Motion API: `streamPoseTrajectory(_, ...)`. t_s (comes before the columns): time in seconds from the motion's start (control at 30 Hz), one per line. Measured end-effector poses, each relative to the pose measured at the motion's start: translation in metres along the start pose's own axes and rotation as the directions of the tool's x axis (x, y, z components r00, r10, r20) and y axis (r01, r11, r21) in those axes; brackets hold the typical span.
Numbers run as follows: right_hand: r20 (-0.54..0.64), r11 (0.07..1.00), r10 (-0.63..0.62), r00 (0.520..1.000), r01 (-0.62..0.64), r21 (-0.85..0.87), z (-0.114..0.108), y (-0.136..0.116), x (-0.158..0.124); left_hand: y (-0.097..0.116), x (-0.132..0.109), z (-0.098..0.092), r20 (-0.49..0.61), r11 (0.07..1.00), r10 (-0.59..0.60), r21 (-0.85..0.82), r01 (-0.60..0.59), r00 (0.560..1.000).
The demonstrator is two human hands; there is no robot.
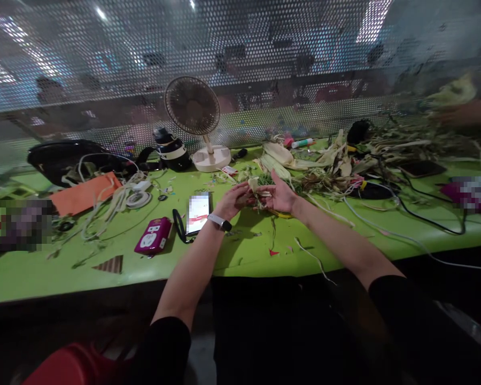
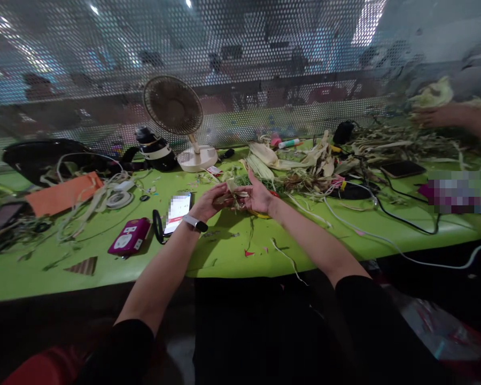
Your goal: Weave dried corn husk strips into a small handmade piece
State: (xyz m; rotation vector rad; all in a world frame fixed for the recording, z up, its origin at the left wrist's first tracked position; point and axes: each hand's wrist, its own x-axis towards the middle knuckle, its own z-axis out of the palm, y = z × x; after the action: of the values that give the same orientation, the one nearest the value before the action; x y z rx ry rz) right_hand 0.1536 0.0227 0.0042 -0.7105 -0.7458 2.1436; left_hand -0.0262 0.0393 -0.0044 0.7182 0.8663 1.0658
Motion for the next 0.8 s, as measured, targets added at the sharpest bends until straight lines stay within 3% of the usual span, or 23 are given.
streamPoseTrajectory(0.23,-0.042,1.000,-0.006,0.999,0.006,0.007,0.000,-0.001,-0.001,0.001,-0.008,0.005,-0.004,1.000,0.012,0.006,-0.012,1.000)
streamPoseTrajectory(0.43,0.040,1.000,-0.016,0.999,0.015,0.015,-0.002,-0.001,-0.001,0.000,-0.006,0.001,0.022,0.999,0.046,-0.011,-0.045,0.999)
streamPoseTrajectory(0.6,0.040,0.999,-0.032,0.999,0.031,0.016,-0.001,-0.001,-0.002,0.002,-0.005,-0.001,0.023,0.998,0.056,-0.009,-0.055,0.998)
streamPoseTrajectory(0.8,0.013,0.999,-0.039,0.999,0.039,-0.004,0.000,0.000,-0.002,0.004,-0.013,0.003,0.147,0.995,0.094,0.016,-0.098,0.985)
